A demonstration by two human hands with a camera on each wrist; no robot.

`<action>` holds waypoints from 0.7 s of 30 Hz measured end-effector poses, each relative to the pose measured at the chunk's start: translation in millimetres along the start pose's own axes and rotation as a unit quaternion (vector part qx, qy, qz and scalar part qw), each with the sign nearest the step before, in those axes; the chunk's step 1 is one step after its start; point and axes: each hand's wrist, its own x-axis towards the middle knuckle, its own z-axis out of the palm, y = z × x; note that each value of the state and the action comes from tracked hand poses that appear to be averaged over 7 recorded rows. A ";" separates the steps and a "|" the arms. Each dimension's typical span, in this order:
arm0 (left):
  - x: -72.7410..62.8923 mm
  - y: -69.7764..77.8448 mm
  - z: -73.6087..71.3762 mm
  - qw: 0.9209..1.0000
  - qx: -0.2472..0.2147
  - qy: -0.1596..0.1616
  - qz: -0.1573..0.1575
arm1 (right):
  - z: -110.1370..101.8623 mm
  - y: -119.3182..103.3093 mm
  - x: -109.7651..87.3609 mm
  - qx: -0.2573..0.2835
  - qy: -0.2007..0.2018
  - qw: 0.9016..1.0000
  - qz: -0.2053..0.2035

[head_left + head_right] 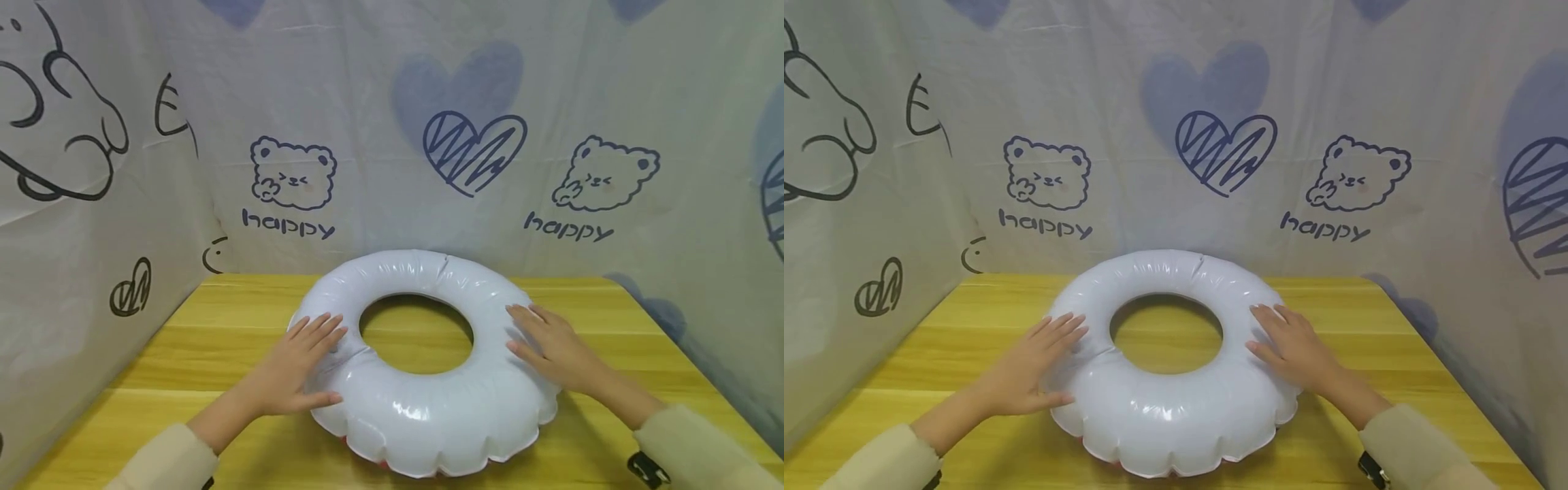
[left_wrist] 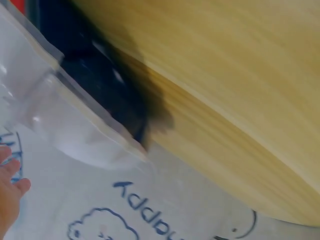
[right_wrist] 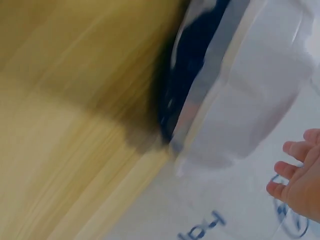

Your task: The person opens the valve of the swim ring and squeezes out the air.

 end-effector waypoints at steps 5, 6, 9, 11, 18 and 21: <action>-2.4 -17.2 4.4 0.998 -0.007 -0.040 -0.046 | 7.4 -24.7 -6.9 -0.022 -0.007 0.999 -0.026; -3.0 -20.4 5.9 0.997 -0.009 -0.048 -0.055 | 9.0 -29.9 -8.4 -0.023 -0.008 0.999 -0.032; -4.8 -28.9 10.6 0.994 -0.017 -0.069 -0.080 | 15.0 -44.8 -13.1 -0.024 -0.007 0.998 -0.054; -5.6 -33.4 13.5 0.993 -0.022 -0.079 -0.089 | 19.3 -53.5 -16.4 -0.024 -0.003 0.997 -0.069; -9.1 -45.8 17.6 0.991 -0.028 -0.097 -0.089 | 30.7 -73.7 -28.7 -0.065 0.003 0.993 -0.101; -10.3 -48.1 18.0 0.990 -0.030 -0.106 -0.092 | 34.9 -77.3 -32.4 -0.070 0.003 0.992 -0.103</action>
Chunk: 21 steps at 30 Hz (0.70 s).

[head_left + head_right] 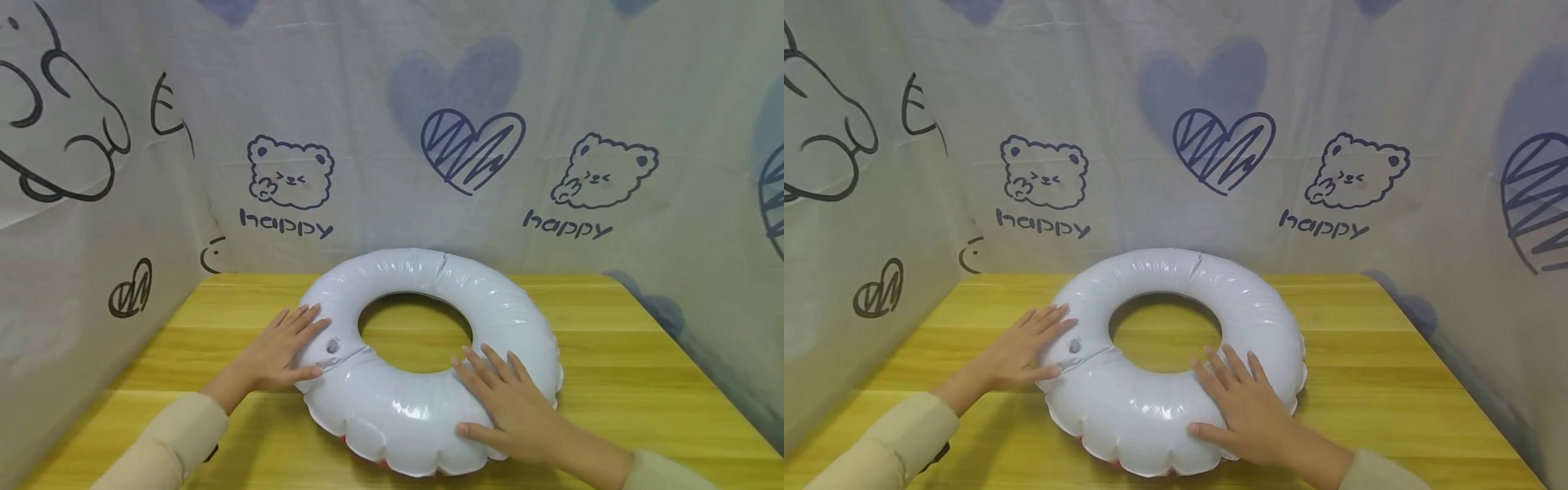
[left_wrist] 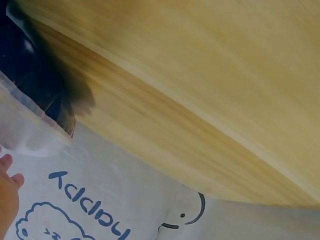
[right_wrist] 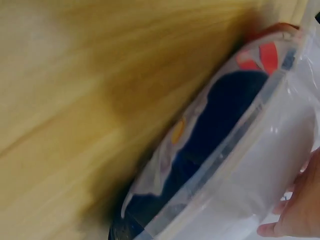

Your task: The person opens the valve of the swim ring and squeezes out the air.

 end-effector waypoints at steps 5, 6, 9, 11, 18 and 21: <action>-2.2 -0.8 0.7 1.000 0.001 -0.012 -0.007 | 3.2 -3.3 -1.9 0.003 0.005 1.000 0.001; -2.7 -0.5 0.7 1.000 0.002 -0.013 -0.007 | 3.3 -3.4 -2.0 0.003 0.004 1.000 0.001; -4.3 0.7 0.2 1.000 0.006 -0.013 -0.005 | 1.9 -2.4 -1.7 0.009 -0.002 1.000 0.001; -5.2 2.0 -0.1 1.000 0.007 -0.013 -0.002 | -0.1 0.3 -2.0 0.009 -0.007 1.000 -0.003; -9.9 9.6 -1.7 1.000 -0.005 -0.006 0.020 | -6.3 18.1 -5.2 0.028 -0.038 0.999 0.002; -11.5 13.3 -1.5 0.999 -0.005 0.000 0.033 | -5.8 29.9 -7.1 0.035 -0.037 0.999 -0.012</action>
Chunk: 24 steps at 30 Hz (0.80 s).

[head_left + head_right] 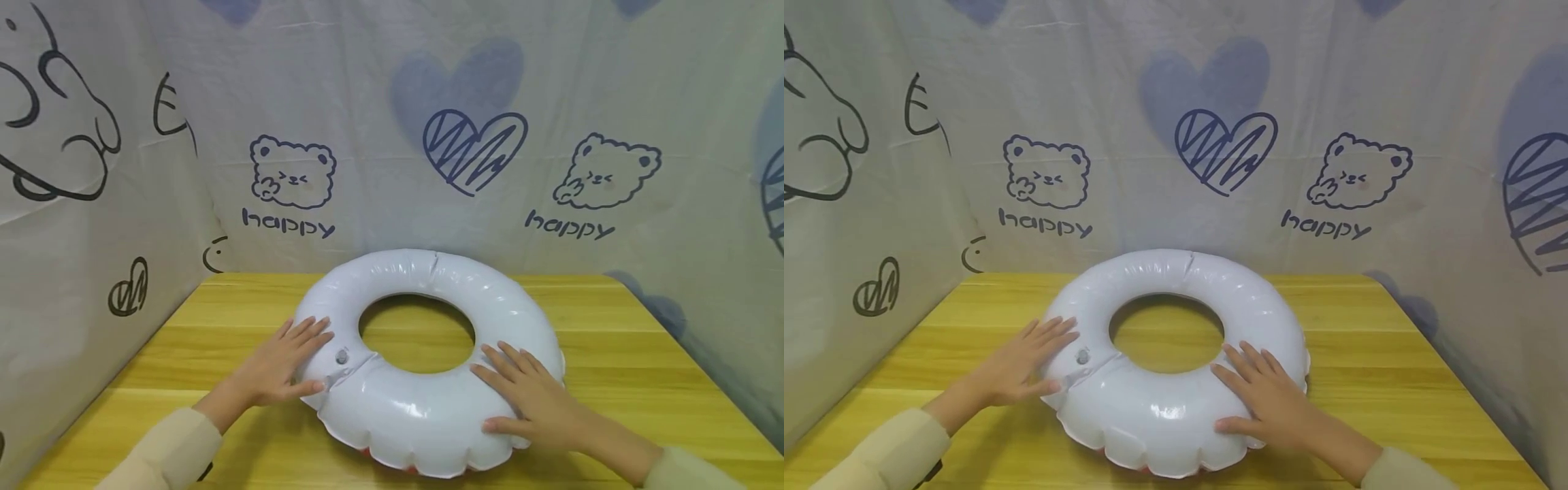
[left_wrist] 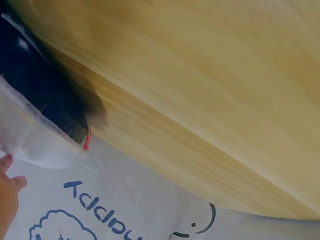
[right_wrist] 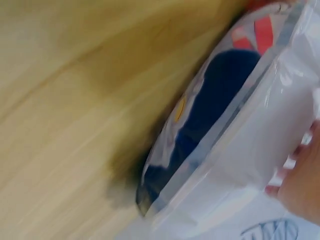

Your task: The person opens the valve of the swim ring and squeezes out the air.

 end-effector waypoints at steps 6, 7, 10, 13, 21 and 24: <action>-1.1 10.3 1.3 0.999 0.014 0.020 0.037 | -2.9 27.0 -5.1 0.038 -0.003 0.999 -0.020; -0.9 11.8 2.1 0.999 0.018 0.024 0.044 | -3.6 31.1 -5.6 0.046 -0.004 0.999 -0.022; -0.4 16.0 4.7 0.997 0.022 0.032 0.062 | -5.2 43.0 -5.9 0.054 0.001 0.998 -0.036; 0.8 20.2 6.0 0.996 0.022 0.040 0.075 | -5.7 53.7 -6.8 0.060 0.003 0.997 -0.037; 5.2 33.0 6.3 0.992 0.022 0.070 0.099 | -10.7 70.0 -8.6 0.058 -0.007 0.998 -0.022; 5.8 37.1 7.2 0.991 0.021 0.078 0.102 | -13.8 74.6 -8.7 0.053 -0.012 0.998 -0.020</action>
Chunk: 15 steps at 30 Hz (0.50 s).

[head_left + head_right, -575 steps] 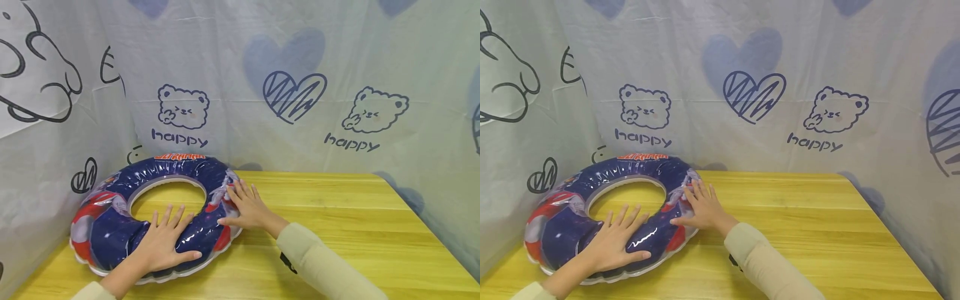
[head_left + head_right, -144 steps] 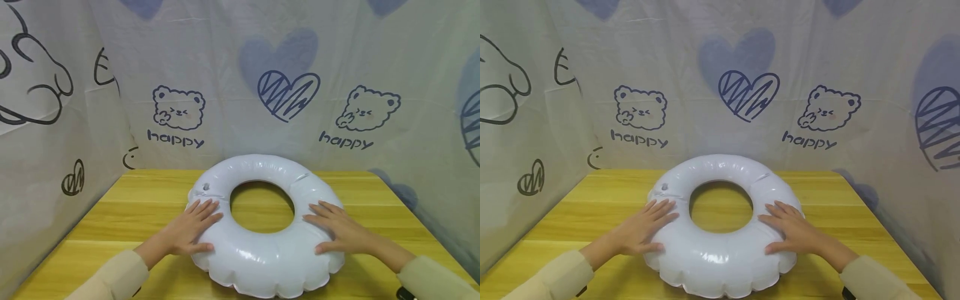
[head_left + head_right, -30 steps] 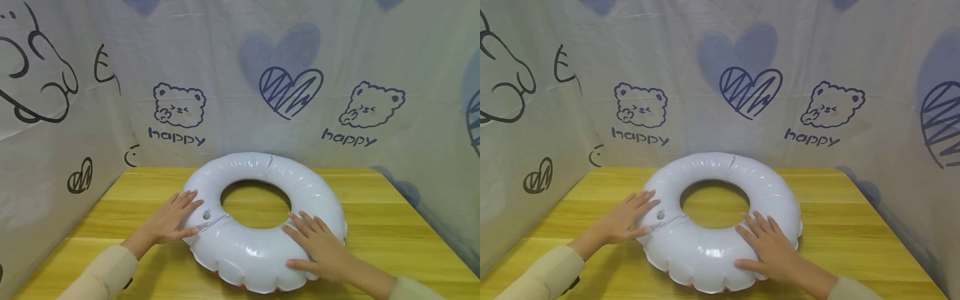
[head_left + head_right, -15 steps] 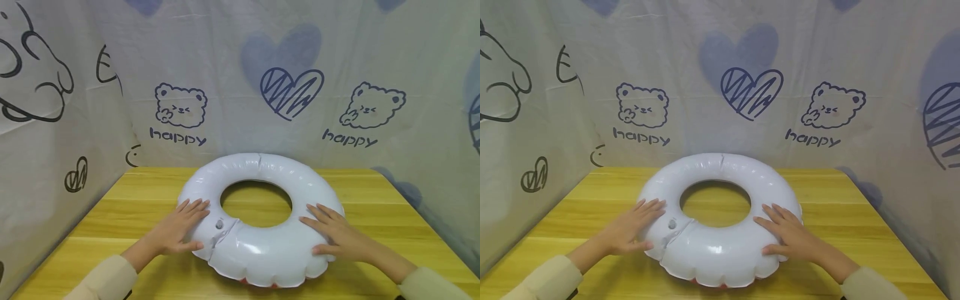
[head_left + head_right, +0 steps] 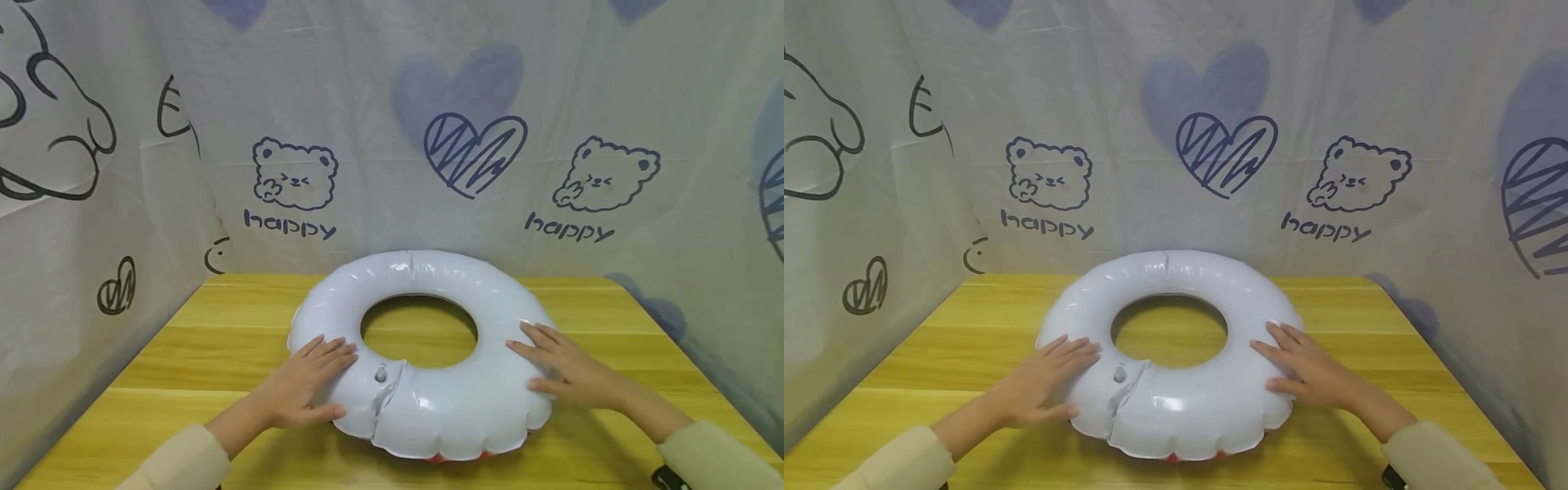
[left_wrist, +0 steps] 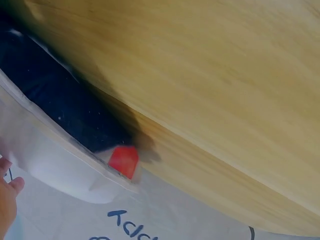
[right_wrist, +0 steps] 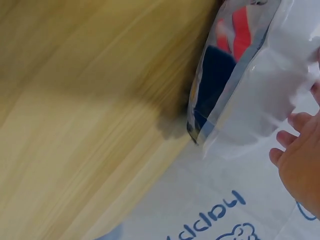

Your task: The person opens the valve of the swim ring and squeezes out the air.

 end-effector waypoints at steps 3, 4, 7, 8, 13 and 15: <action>1.5 3.9 0.0 1.000 0.004 0.005 0.008 | -2.9 3.4 0.2 -0.003 -0.002 1.000 0.001; 1.9 5.3 -0.2 1.000 0.003 0.005 0.009 | -3.8 4.3 0.3 -0.004 -0.002 1.000 0.004; 3.6 10.4 -0.8 1.000 -0.002 0.000 0.012 | -6.2 6.3 0.0 0.002 -0.002 1.000 0.024; 4.2 12.1 -0.9 1.000 -0.003 -0.003 0.013 | -6.7 7.1 0.0 0.004 -0.001 0.999 0.033; 8.4 21.0 -0.9 0.999 0.013 0.004 0.029 | -8.2 12.9 1.3 0.008 0.007 0.998 0.070; 10.6 24.2 -0.9 0.999 0.027 0.014 0.039 | -8.2 16.0 2.5 0.000 0.008 0.997 0.077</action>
